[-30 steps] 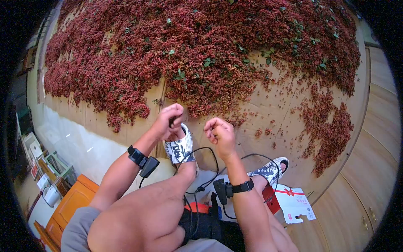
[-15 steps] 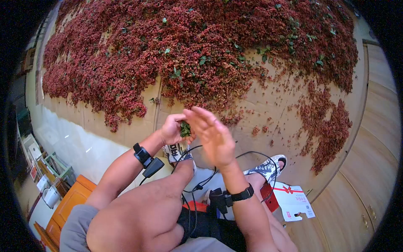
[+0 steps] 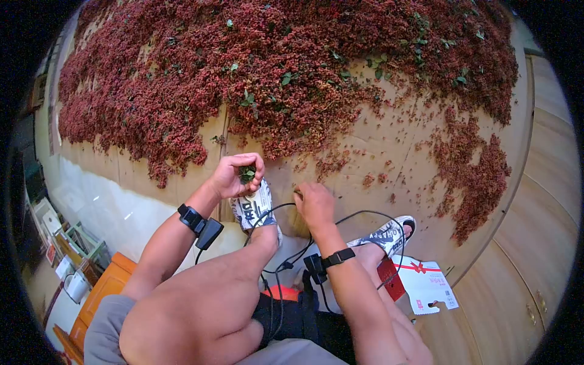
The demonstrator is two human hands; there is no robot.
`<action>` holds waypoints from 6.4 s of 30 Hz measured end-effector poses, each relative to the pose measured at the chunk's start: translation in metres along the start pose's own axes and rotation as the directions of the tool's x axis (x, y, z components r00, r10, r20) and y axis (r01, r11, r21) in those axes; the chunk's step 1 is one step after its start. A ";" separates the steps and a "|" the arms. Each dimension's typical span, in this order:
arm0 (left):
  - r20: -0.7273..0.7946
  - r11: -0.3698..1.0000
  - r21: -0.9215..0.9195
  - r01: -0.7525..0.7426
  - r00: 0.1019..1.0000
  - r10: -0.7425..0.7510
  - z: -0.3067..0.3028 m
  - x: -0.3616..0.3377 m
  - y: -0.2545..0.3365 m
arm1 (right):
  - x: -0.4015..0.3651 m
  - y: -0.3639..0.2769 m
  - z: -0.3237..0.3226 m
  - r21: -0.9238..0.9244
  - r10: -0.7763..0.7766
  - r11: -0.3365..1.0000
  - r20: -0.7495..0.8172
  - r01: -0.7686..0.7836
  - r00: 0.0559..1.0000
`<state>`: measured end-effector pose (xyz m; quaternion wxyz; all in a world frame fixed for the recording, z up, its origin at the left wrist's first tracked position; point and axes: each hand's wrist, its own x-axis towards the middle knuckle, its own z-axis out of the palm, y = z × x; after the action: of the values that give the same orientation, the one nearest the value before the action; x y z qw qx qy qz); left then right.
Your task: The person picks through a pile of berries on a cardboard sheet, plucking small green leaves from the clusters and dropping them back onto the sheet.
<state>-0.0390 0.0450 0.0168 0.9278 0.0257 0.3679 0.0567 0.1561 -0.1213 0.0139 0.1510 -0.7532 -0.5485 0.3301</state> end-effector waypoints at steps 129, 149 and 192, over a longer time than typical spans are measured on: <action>-0.191 0.972 0.220 0.076 0.981 -0.033 0.035 0.011 -0.023 | 0.089 0.009 -0.064 0.814 0.571 0.433 0.084 -0.387 0.817; -0.216 0.901 0.431 0.041 0.975 0.059 0.058 0.026 -0.020 | 0.044 -0.020 -0.067 0.773 0.395 0.237 0.477 -0.589 0.785; -0.139 0.960 0.277 0.038 0.990 0.001 0.052 0.023 -0.020 | 0.031 0.002 -0.067 0.840 0.229 0.326 0.376 -0.434 0.898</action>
<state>0.0144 0.0278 0.0372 0.8877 0.1490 0.4356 -0.0027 0.2074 -0.0838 0.0515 0.4118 -0.6083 -0.1240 0.6671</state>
